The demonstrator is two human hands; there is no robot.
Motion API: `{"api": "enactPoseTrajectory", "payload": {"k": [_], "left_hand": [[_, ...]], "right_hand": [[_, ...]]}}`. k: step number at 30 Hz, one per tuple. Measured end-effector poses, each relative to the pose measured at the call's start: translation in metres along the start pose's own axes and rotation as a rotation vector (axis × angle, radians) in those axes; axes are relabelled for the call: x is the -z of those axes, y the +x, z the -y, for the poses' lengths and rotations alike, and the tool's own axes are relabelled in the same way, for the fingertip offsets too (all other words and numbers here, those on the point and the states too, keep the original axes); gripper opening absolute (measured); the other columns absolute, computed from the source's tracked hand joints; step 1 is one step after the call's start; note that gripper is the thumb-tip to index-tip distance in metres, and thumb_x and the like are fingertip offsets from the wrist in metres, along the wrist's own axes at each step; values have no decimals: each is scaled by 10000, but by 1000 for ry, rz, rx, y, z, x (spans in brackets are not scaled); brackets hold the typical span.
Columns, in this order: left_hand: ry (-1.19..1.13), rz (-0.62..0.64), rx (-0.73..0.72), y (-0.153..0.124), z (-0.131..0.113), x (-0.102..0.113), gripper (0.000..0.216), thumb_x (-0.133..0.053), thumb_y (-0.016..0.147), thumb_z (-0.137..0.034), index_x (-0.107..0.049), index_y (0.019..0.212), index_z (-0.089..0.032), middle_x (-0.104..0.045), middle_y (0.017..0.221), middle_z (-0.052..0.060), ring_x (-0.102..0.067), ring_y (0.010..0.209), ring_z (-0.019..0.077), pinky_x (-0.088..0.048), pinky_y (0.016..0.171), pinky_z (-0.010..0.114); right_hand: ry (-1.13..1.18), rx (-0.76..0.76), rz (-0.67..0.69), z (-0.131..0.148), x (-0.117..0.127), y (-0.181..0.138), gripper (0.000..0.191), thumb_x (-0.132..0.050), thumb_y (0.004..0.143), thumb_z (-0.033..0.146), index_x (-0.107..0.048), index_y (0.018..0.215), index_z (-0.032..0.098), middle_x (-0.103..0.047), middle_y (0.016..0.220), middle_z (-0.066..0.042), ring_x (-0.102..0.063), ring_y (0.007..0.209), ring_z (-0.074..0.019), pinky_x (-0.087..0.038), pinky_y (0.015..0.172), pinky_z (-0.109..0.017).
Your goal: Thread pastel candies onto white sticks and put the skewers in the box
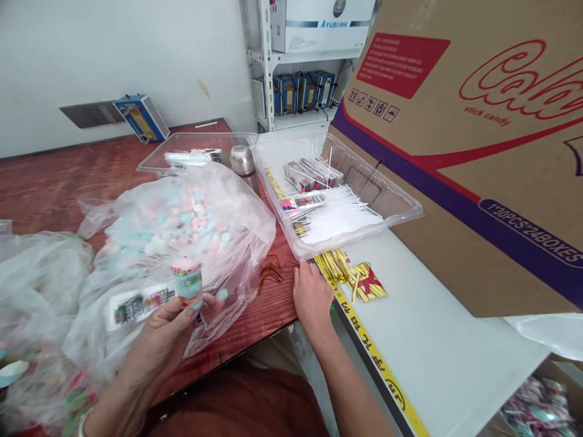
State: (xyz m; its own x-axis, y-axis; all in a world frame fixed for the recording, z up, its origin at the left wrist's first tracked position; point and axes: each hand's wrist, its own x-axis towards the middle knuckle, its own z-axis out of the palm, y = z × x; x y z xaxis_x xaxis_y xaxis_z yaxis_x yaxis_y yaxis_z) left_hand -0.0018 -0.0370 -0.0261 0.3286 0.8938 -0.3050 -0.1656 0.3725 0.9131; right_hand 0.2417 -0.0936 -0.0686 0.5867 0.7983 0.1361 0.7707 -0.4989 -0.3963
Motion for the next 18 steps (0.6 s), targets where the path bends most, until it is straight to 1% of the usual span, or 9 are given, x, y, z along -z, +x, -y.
{"api": "enactPoseTrajectory", "payload": {"k": [2,4,6,8,10,12,15,17,18], "left_hand": [[143,16,-56,1,0,3,268,-784,724,-438,-766,833,-194,-741,779,42,-662,776,189,-512,811,324],[372,57,-150,1,-1,5,230,-714,804,-413,-751,868,-196,-725,779,29,-633,746,171,-494,747,289],[639,104,-300,1,-5,5,181,-644,869,-351,-732,879,-193,-702,789,24,-608,735,159,-467,694,263],[863,140,-492,1,-8,4,155,-570,914,-257,-710,894,-193,-684,833,29,-604,768,159,-459,697,259],[1053,154,-675,0,-10,0,208,-493,930,-147,-693,951,-197,-667,900,42,-600,828,167,-466,740,272],[1243,156,-798,0,-8,-5,284,-442,919,-69,-675,1019,-196,-643,934,53,-581,861,182,-473,779,300],[1489,178,-868,-3,-4,-15,312,-430,897,-26,-644,1068,-176,-612,915,59,-548,843,205,-481,782,344],[1563,163,-892,-5,-4,-21,314,-419,897,-16,-626,1078,-167,-601,885,56,-535,809,209,-483,749,348],[1570,138,-906,-6,-4,-24,306,-413,903,-18,-619,1072,-168,-595,864,52,-531,789,207,-481,729,343]], "right_hand": [[-102,8,-3,-4,-7,8,196,-491,972,223,-673,1032,177,-705,961,-112,-667,795,-220,-384,606,-286],[-188,27,-9,-3,-13,11,163,-519,966,231,-672,935,183,-709,882,-87,-665,724,-206,-330,548,-280],[-262,38,-27,-1,-16,11,174,-519,965,231,-653,876,166,-704,831,-89,-658,668,-202,-282,514,-284],[-322,44,-53,1,-14,8,183,-512,962,218,-633,842,149,-694,783,-97,-648,622,-198,-248,500,-287],[-360,50,-77,4,-8,1,202,-497,965,218,-613,816,148,-683,741,-89,-633,582,-186,-235,493,-286],[-378,84,-122,10,4,-10,235,-482,973,240,-586,777,165,-664,701,-63,-614,548,-168,-241,491,-282],[-356,235,-272,28,24,-28,264,-483,974,254,-531,721,196,-607,628,-8,-570,498,-140,-274,496,-277],[-285,372,-339,44,34,-40,276,-475,979,236,-500,706,208,-559,597,17,-545,486,-131,-299,510,-275],[-239,430,-341,53,36,-45,286,-463,986,226,-487,701,212,-539,590,22,-540,490,-130,-307,518,-275]]}}
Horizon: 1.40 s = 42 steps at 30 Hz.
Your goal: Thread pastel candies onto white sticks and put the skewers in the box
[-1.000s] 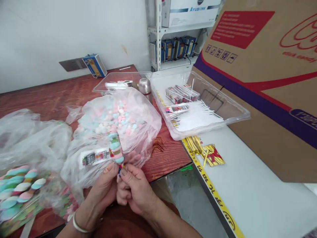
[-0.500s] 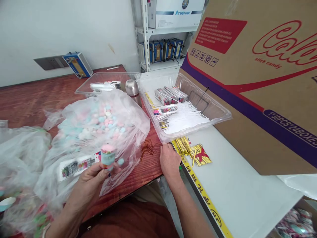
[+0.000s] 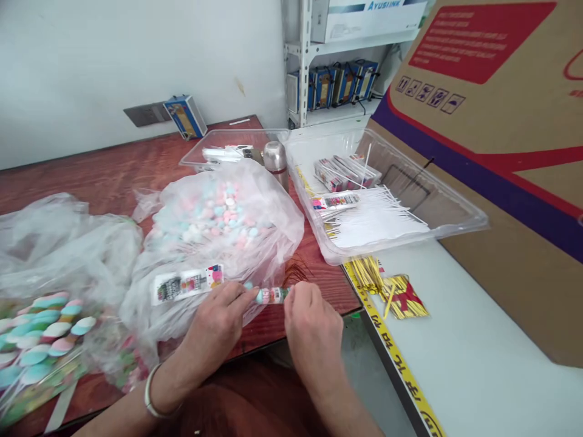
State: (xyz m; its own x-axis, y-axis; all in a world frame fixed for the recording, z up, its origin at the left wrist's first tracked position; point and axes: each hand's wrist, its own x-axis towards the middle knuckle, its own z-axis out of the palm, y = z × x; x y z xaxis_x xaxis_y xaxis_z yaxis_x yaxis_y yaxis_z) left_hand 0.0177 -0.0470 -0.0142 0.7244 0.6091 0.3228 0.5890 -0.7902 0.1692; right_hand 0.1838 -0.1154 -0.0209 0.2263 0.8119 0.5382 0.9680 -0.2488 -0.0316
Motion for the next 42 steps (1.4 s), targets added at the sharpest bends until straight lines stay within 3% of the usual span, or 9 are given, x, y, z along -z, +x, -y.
{"api": "enactPoseTrajectory", "payload": {"k": [7,20,23,26,28,31,37,40,42], "left_hand": [[-97,-173,73,0,-4,2,213,-454,949,-120,-563,1128,-162,-615,850,55,-555,755,187,-463,692,308],[-362,-260,259,-10,8,-3,266,-489,934,-138,-663,1130,-181,-665,888,75,-598,819,180,-469,745,292],[-744,-277,538,-4,5,-1,159,-557,893,-160,-697,964,-182,-673,871,59,-591,807,161,-464,749,280],[-1408,-255,868,4,2,-2,131,-684,813,-268,-669,857,-145,-571,670,-1,-465,582,89,-390,562,205],[-1814,-184,963,9,1,-4,233,-760,746,-308,-624,774,-122,-457,578,-43,-341,500,49,-286,473,165],[-2085,-120,989,12,3,-7,315,-819,691,-273,-544,684,-119,-406,567,-58,-279,484,24,-213,438,143],[-2070,-167,959,8,1,-12,264,-783,751,-280,-568,785,-131,-444,606,-54,-314,485,27,-245,444,140],[-1766,-232,832,6,1,-12,152,-689,844,-283,-634,921,-164,-529,656,-33,-429,536,57,-366,519,163],[-1469,-270,665,5,6,-5,189,-645,876,-244,-672,1059,-205,-649,859,20,-586,769,111,-484,751,235]], "right_hand": [[260,93,-5,46,1,-2,292,-402,1010,209,-474,727,220,-507,576,17,-528,485,-143,-296,498,-290],[467,82,7,57,-6,0,283,-441,977,203,-487,699,221,-551,571,13,-541,474,-135,-300,485,-280],[654,-35,104,57,-12,3,215,-481,930,193,-500,717,218,-605,619,6,-580,521,-144,-348,509,-263],[921,-218,272,56,-18,8,163,-524,890,227,-510,728,220,-631,637,9,-601,549,-152,-414,528,-249],[1066,-288,345,55,-21,12,156,-519,884,241,-514,730,222,-633,641,8,-604,561,-154,-445,537,-248],[1095,-276,314,53,-24,15,122,-515,891,248,-540,778,211,-636,708,-8,-603,619,-160,-475,588,-263],[1004,-88,156,49,-27,14,117,-485,942,207,-601,933,197,-640,865,-44,-603,764,-164,-479,681,-269],[955,-60,120,49,-23,13,169,-495,940,206,-565,786,208,-588,735,-12,-560,681,-157,-439,641,-267],[1029,-59,144,47,-19,13,147,-509,928,199,-568,793,207,-579,736,-6,-552,684,-155,-433,640,-263]]}}
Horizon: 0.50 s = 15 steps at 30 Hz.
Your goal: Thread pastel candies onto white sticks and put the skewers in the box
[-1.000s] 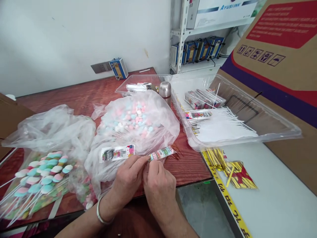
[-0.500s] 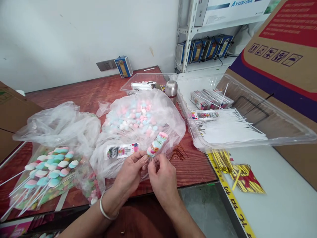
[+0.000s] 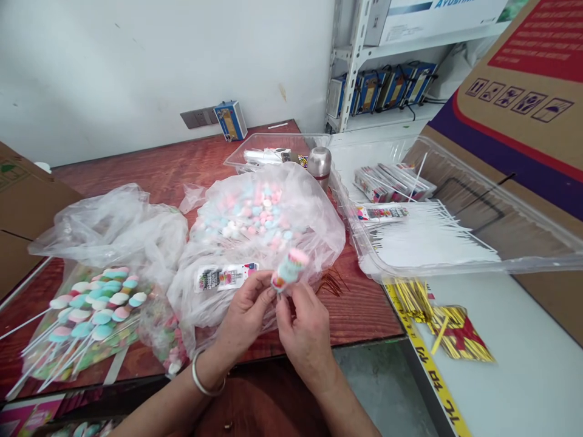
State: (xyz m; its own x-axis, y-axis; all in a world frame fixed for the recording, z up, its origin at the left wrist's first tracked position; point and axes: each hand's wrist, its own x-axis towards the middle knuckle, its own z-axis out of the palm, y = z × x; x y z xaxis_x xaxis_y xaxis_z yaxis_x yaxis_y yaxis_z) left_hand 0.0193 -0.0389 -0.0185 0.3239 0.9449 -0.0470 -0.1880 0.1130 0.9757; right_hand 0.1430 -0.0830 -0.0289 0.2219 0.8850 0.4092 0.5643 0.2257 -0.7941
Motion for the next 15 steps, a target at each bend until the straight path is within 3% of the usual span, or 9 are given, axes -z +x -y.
{"api": "enactPoseTrajectory", "payload": {"k": [3,6,8,11,13,15], "left_hand": [[245,176,-204,0,-19,14,188,-580,897,-176,-743,967,-238,-635,1235,67,-547,1208,219,-381,1083,406],[503,344,-288,-5,-37,25,323,-501,887,-93,-747,726,-228,-557,1391,43,-435,1352,266,-262,1169,502],[779,357,-385,-11,-42,25,332,-499,844,-51,-759,780,-247,-551,1390,40,-406,1357,281,-238,1170,542],[1066,232,-462,-17,-39,22,348,-518,828,-60,-753,986,-263,-610,1242,84,-484,1212,286,-352,1081,554],[1029,152,-395,-17,-38,21,350,-484,869,-82,-742,1043,-243,-638,1124,102,-551,1082,258,-451,987,495],[862,214,-335,-16,-42,23,385,-431,905,-91,-749,1055,-249,-646,1140,104,-587,1080,237,-488,962,443]], "right_hand": [[191,-45,154,3,8,1,143,-522,917,202,-583,788,206,-575,728,4,-542,671,-147,-424,611,-246],[241,-110,204,6,18,5,202,-528,908,207,-559,709,208,-547,679,17,-505,618,-136,-399,567,-240],[235,-101,163,13,27,7,189,-536,903,206,-567,717,208,-552,685,16,-505,618,-135,-401,569,-238],[257,-37,193,27,36,8,183,-562,889,203,-588,709,211,-563,678,16,-500,602,-130,-396,558,-234],[304,-68,294,33,35,8,209,-572,867,198,-573,659,210,-541,638,24,-476,575,-126,-383,541,-233],[423,-208,388,31,29,8,203,-592,839,217,-555,639,207,-526,625,29,-472,580,-129,-389,545,-233]]}}
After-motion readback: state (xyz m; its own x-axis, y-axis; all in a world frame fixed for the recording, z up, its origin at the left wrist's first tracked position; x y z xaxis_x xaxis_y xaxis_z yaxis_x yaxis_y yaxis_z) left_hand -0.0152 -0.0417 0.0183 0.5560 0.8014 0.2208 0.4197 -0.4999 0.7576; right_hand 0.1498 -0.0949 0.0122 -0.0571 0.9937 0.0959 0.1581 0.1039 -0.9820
